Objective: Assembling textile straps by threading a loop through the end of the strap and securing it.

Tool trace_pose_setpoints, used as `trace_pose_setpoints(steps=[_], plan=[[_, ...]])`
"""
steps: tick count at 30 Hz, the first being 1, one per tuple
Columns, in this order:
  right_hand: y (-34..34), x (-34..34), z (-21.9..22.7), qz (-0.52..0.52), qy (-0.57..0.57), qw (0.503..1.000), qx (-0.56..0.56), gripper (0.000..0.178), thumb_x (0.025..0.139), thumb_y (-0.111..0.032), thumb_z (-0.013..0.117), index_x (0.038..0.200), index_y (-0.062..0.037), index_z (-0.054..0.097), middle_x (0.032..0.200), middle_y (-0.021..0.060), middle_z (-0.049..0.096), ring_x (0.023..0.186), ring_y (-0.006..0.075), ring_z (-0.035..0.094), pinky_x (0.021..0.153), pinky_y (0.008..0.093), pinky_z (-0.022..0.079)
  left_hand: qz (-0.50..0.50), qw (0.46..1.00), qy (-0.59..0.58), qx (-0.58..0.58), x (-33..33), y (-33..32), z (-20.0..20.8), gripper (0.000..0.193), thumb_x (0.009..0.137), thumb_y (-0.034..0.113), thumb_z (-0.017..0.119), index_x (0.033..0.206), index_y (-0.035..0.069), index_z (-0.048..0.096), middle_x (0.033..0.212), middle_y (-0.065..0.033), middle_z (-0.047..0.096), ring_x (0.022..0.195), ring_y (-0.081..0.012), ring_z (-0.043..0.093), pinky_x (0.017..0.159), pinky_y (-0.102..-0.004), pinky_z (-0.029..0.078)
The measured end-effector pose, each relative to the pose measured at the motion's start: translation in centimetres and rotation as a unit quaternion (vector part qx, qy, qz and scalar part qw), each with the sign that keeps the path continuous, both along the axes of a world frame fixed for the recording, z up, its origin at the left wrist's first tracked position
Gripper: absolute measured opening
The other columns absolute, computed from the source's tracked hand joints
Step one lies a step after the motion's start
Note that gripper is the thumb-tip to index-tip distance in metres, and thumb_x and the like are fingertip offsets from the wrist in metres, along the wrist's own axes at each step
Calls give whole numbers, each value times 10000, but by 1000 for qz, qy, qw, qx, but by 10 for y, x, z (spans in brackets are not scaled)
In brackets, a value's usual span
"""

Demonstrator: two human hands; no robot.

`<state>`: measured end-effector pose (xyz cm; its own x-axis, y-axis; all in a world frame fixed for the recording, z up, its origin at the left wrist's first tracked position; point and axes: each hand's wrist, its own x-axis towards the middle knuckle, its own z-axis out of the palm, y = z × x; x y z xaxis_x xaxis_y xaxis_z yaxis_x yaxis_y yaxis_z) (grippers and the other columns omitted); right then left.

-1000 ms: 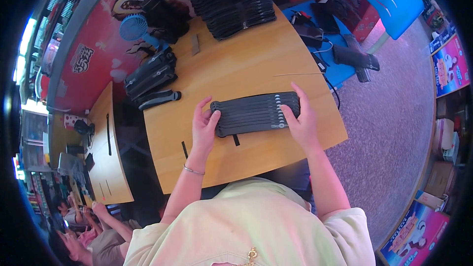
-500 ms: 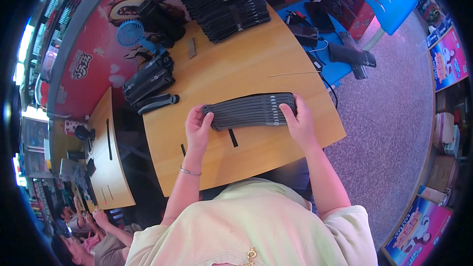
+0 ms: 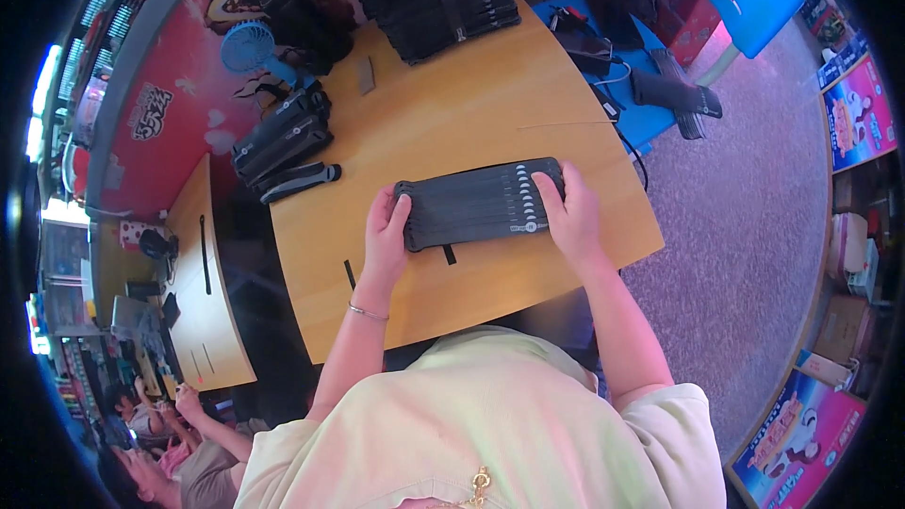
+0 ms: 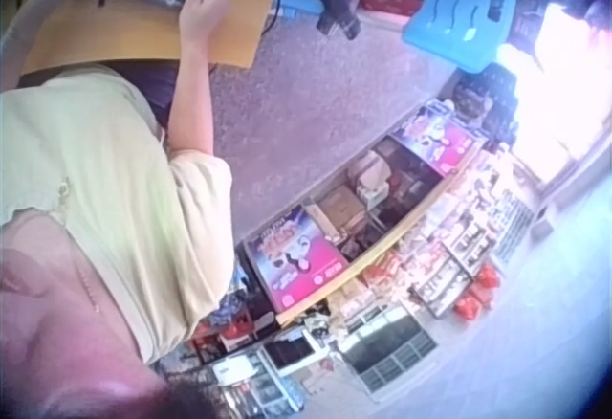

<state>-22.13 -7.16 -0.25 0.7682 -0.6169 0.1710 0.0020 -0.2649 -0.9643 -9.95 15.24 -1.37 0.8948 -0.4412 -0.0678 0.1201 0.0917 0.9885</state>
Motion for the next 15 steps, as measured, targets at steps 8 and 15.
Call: trace_pose_setpoints(steps=[8, 15], plan=[[-3, 7, 1, -4, 47, 999, 4, 255, 903, -223, 591, 960, 25, 566, 781, 124, 645, 705, 183, 623, 639, 302, 469, 11, 998, 60, -15, 4, -1, -4, 196, 939, 110, 525, 1093, -10, 510, 990, -18, 588, 915, -79, 535, 833, -217, 433], [-8, 10, 2, 4, 65, 998, -1, 251, 895, -213, 597, 937, 33, 573, 779, 122, 636, 712, 160, 602, 644, 296, 463, -1, 1000, 21, 0, 5, 3, -3, 206, 925, 110, 553, 1081, -18, 517, 974, -33, 602, 901, -85, 550, 825, -219, 443]])
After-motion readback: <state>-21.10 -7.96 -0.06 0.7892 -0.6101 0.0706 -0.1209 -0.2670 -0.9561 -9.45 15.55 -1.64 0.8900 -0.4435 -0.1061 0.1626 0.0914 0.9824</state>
